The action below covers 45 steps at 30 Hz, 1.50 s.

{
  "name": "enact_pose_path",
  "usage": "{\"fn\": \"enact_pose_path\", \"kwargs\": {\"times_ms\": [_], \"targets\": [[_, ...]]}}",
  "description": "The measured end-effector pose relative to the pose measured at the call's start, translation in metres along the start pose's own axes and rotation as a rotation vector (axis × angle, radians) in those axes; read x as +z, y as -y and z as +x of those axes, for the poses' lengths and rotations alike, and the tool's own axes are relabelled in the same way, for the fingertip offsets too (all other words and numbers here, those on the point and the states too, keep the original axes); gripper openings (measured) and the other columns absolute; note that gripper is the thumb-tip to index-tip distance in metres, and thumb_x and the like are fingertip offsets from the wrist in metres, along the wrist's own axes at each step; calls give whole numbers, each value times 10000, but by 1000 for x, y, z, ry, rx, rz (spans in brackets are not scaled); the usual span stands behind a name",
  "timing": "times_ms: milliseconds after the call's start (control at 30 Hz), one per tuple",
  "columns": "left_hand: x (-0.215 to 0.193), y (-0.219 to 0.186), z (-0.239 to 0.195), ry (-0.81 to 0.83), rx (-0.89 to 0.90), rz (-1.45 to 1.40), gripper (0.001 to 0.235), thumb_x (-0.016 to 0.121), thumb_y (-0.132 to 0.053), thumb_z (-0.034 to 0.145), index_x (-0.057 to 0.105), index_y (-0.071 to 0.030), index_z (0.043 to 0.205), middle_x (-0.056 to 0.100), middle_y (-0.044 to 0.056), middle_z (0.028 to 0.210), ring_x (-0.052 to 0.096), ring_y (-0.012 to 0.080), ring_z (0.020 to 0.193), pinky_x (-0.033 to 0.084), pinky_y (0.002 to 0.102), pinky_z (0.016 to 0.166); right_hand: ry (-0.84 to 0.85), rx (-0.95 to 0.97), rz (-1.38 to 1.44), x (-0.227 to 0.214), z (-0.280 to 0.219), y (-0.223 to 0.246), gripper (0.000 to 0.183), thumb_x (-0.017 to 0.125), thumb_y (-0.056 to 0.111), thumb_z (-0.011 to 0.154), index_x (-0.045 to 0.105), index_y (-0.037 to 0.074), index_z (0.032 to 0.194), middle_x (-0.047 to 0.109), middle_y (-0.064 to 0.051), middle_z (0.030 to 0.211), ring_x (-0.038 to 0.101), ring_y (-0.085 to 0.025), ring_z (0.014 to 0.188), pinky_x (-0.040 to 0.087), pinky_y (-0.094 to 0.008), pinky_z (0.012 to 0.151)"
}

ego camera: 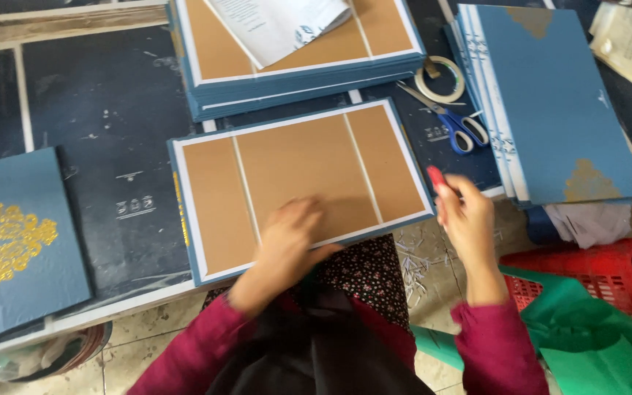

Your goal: Manually assembling invitations by applying adhesive to printed inserts and mounting them into decorative folders.

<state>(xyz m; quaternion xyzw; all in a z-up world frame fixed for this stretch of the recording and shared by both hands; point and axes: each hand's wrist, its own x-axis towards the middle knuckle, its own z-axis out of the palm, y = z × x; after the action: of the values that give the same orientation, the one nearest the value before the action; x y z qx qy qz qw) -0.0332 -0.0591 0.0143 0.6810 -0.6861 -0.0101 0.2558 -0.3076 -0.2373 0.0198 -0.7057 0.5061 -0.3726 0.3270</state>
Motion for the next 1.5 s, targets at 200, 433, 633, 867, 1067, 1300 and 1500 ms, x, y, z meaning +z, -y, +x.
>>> {"fn": "enact_pose_path", "kwargs": {"times_ms": [200,433,633,867,1067,1300,1500], "targets": [[15,-26,51,289,69,135,1074,687,-712,817,360,-51,1599,306,149,1696,269,292,1576,150,557,1283,117,-312,-453,85,90,32,291,777,293,990,605,70,918,697,-186,756,711,-476,780,542,-566,590],[31,-18,50,302,103,183,1112,531,-807,851,288,-46,1624,230,143,1723,225,286,1589,149,570,1284,321,-139,-777,155,161,59,223,687,368,998,680,148,1030,746,-160,987,760,-442,903,627,-580,682],[30,-17,54,307,100,156,1096,559,-774,861,277,-40,1625,206,155,1726,206,303,1592,147,585,1281,379,-286,-901,166,168,69,183,647,266,1032,710,140,1149,745,-160,932,762,-452,858,618,-604,695],[27,-18,53,353,78,135,1113,527,-800,860,255,-49,1633,173,140,1737,165,292,1606,114,579,1291,501,-301,-896,139,153,99,171,636,246,1026,737,141,1115,763,-206,994,744,-499,955,606,-622,775],[23,-21,51,350,92,160,1032,457,-790,919,285,-61,1631,233,130,1723,222,277,1591,137,556,1287,614,-92,-824,76,83,121,298,594,349,1037,663,87,911,735,-263,969,712,-532,998,567,-617,814],[30,-21,53,373,58,165,965,493,-734,941,305,-75,1620,186,106,1738,185,267,1597,104,562,1286,672,-31,-696,2,-18,112,300,645,274,1013,628,39,827,673,-216,686,707,-407,719,543,-480,664],[30,-21,55,388,47,148,972,483,-739,946,290,-72,1626,176,105,1740,175,271,1598,93,559,1285,698,-248,-814,4,-22,91,192,594,310,1036,660,141,976,751,-134,840,758,-379,758,613,-500,642]]}}
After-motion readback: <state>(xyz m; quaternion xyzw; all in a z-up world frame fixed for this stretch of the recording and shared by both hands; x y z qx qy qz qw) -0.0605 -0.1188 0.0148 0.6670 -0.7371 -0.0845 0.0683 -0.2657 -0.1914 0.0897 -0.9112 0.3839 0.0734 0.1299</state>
